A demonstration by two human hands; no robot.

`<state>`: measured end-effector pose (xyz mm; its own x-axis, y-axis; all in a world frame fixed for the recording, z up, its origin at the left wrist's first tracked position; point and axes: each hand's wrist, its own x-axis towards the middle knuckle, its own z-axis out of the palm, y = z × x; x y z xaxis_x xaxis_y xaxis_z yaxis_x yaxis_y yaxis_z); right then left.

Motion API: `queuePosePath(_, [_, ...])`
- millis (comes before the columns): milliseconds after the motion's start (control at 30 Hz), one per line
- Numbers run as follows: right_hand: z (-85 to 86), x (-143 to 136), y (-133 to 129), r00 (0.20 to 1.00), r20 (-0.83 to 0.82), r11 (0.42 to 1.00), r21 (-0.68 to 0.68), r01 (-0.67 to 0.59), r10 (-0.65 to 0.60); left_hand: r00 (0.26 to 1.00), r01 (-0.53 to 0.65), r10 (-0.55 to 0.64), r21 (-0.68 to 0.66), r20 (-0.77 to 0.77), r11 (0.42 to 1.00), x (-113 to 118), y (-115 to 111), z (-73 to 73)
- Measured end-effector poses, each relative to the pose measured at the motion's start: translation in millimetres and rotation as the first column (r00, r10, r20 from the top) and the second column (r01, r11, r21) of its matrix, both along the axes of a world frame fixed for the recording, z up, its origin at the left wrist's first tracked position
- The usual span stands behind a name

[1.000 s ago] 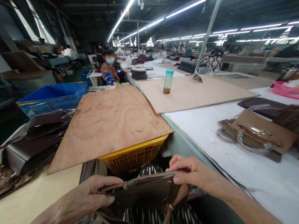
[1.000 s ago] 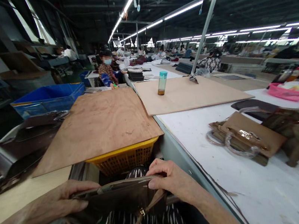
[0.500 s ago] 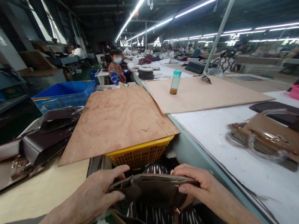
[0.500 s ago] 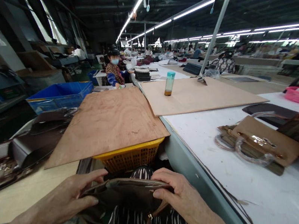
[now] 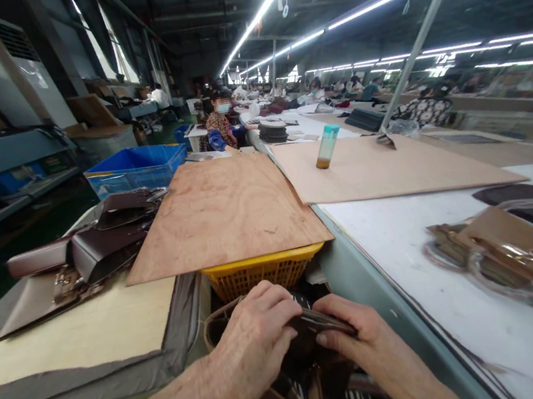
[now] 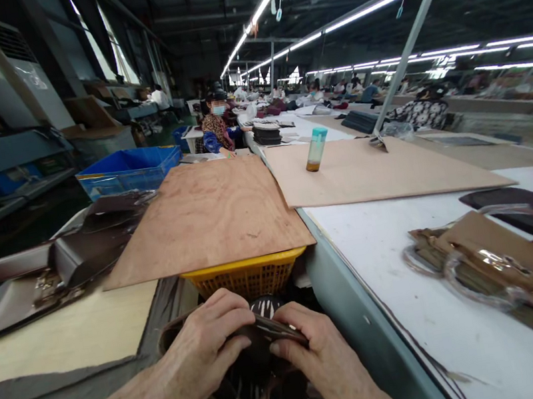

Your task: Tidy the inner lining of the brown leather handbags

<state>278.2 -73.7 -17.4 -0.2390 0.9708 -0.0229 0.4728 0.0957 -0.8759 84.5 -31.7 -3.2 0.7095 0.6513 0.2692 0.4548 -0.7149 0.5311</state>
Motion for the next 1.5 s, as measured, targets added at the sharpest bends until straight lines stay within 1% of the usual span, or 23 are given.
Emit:
queuePosePath(200, [0.1, -0.6, 2.9, 1.0, 0.0, 0.999, -0.012, 0.029, -0.029, 0.985, -0.025, 0.046, 0.129, -0.167, 0.991, 4.9, 4.1, -6.1])
queuePosePath(300, [-0.1, -1.0, 3.9, 1.0, -0.003, 1.0, -0.013, 0.027, -0.027, 0.981, -0.044, 0.071, 0.152, -0.18, 0.987, 6.4, 3.3, -11.3])
queuePosePath(400, [-1.3, -1.0, 4.9, 0.999, -0.022, 0.999, -0.013, 0.037, -0.038, 0.989, -0.041, 0.058, 0.123, -0.138, 0.992, 5.6, 1.6, -15.3])
queuePosePath(467, [-2.0, -0.8, 5.8, 0.998, -0.047, 0.999, -0.005, 0.042, -0.042, 0.993, -0.024, 0.033, 0.082, -0.109, 0.996, 4.1, 0.8, -14.8])
queuePosePath(600, [-3.0, -0.6, 7.9, 0.995, -0.088, 0.999, -0.004, 0.044, -0.044, 0.991, 0.1, -0.095, 0.054, -0.095, 0.993, 0.8, 1.8, -9.0])
queuePosePath(667, [-3.6, -0.6, 8.9, 0.995, -0.093, 0.999, -0.014, 0.048, -0.049, 0.986, 0.132, -0.126, 0.056, -0.106, 0.99, 0.2, 3.4, -7.3])
queuePosePath(867, [-5.7, -0.5, 10.5, 0.993, -0.098, 0.998, -0.033, 0.055, -0.058, 0.986, 0.14, -0.133, 0.06, -0.105, 0.988, 3.1, 7.5, -10.2])
queuePosePath(1133, [-6.4, 0.0, 7.8, 0.987, -0.147, 0.997, -0.036, 0.065, -0.07, 0.966, 0.173, -0.168, 0.013, -0.195, 0.985, 7.7, 4.2, -6.0])
queuePosePath(1233, [-3.4, -1.8, 7.4, 0.986, -0.152, 0.998, 0.002, 0.071, -0.069, 0.964, 0.18, -0.178, -0.008, -0.197, 0.984, 7.9, 4.9, -4.8])
queuePosePath(1400, [2.2, -7.2, 6.8, 0.99, -0.11, 0.991, 0.085, 0.102, -0.092, 0.972, 0.175, -0.186, -0.084, -0.144, 0.981, 11.5, 9.3, -6.4])
queuePosePath(1500, [-0.8, -9.2, 4.8, 0.992, -0.056, 0.988, 0.105, 0.114, -0.109, 0.979, 0.152, -0.16, -0.07, -0.125, 0.986, 15.4, 11.4, -8.5])
